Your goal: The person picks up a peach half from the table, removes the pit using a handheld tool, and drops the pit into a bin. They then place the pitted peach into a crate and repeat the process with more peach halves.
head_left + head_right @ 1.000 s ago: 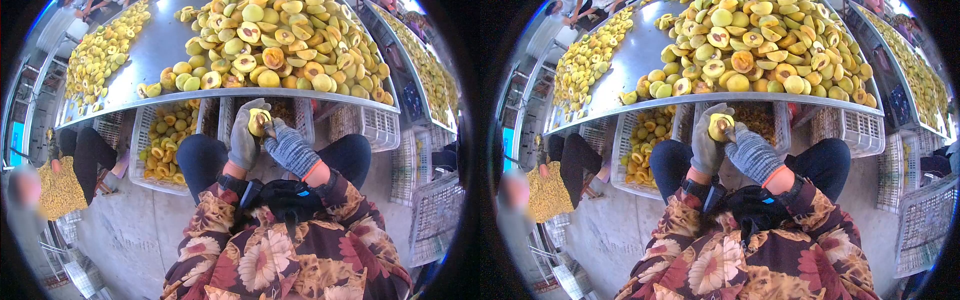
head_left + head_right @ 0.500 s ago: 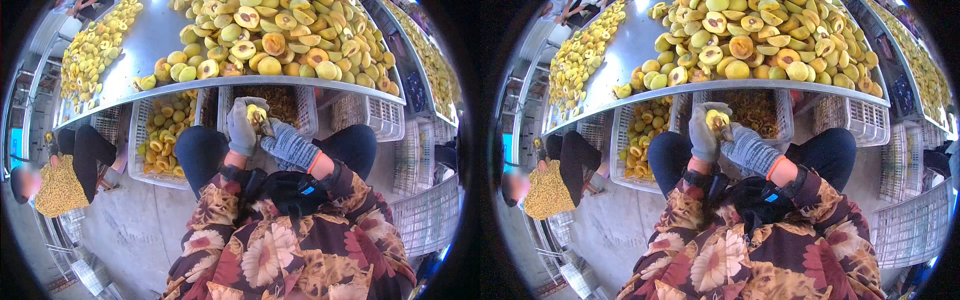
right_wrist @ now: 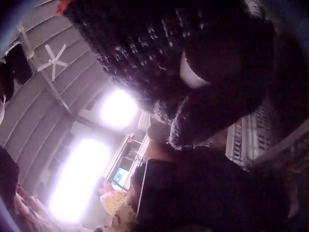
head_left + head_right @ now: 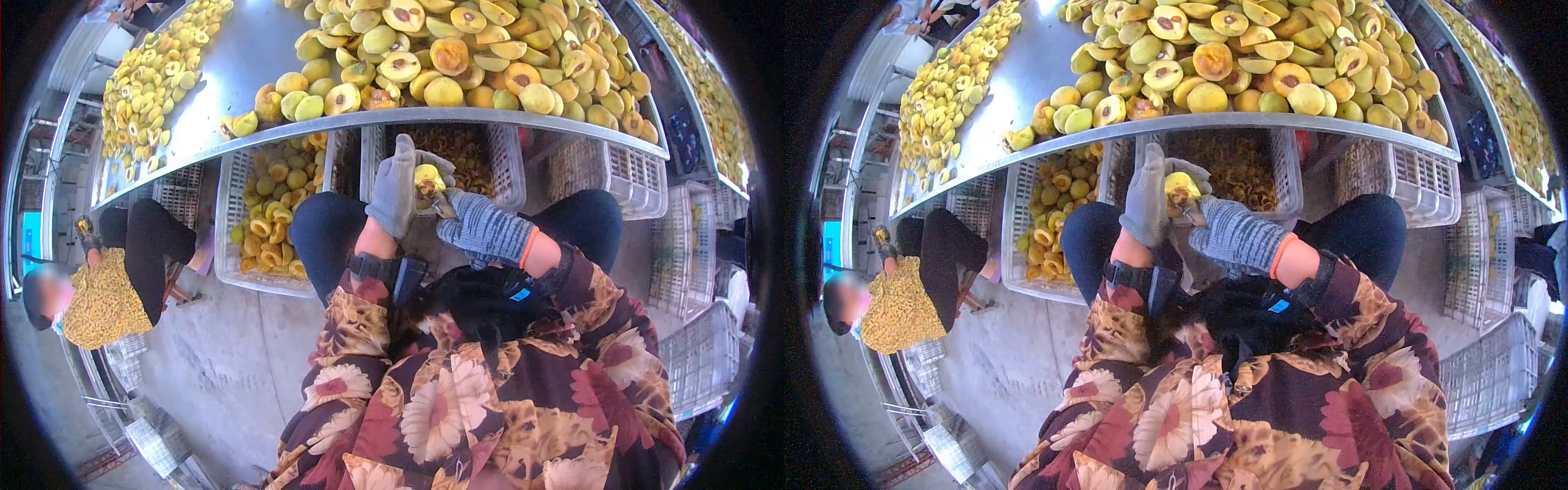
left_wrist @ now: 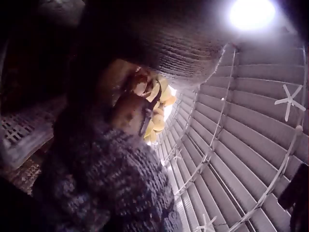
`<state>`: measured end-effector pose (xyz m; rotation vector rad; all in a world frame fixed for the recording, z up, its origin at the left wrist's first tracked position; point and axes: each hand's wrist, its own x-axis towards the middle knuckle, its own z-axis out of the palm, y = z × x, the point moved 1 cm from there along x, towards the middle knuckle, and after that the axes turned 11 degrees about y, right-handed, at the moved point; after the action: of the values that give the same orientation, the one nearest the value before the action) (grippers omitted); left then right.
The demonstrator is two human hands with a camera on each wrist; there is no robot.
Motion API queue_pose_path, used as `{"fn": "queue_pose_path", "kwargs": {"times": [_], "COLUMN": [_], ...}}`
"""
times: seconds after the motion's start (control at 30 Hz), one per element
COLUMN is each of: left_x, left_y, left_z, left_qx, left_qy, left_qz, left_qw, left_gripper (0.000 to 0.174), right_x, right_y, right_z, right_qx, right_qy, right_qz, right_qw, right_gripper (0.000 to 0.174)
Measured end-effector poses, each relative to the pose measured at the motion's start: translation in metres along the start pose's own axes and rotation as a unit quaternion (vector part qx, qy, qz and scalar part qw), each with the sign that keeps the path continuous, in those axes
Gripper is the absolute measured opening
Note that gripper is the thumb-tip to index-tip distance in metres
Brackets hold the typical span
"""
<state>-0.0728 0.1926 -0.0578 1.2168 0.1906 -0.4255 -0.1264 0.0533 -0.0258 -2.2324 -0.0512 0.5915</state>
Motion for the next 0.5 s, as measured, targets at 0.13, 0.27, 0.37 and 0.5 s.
{"fn": "queue_pose_path", "kwargs": {"times": [0.13, 0.27, 0.37, 0.5], "left_x": [0.004, -0.006, -0.003, 0.001], "left_y": [-0.004, 0.005, 0.006, 0.004], "left_z": [0.0, 0.011, 0.016, 0.027], "left_qx": [-0.002, -0.047, -0.094, -0.11], "left_qy": [-0.003, 0.013, 0.004, 0.013], "left_qz": [0.024, 0.031, 0.022, 0.014], "left_qw": [1.0, 0.998, 0.995, 0.994], "left_gripper": [0.075, 0.074, 0.073, 0.074], "right_x": [-0.003, -0.011, -0.017, -0.016], "right_y": [0.013, 0.016, 0.013, 0.009], "right_z": [0.011, 0.017, 0.008, 0.005], "right_qx": [0.132, 0.451, 0.586, 0.45], "right_qy": [-0.006, -0.113, -0.196, -0.033], "right_qz": [-0.083, 0.001, 0.098, 0.039], "right_qw": [0.988, 0.885, 0.78, 0.891], "right_gripper": [0.025, 0.017, 0.019, 0.019]}}
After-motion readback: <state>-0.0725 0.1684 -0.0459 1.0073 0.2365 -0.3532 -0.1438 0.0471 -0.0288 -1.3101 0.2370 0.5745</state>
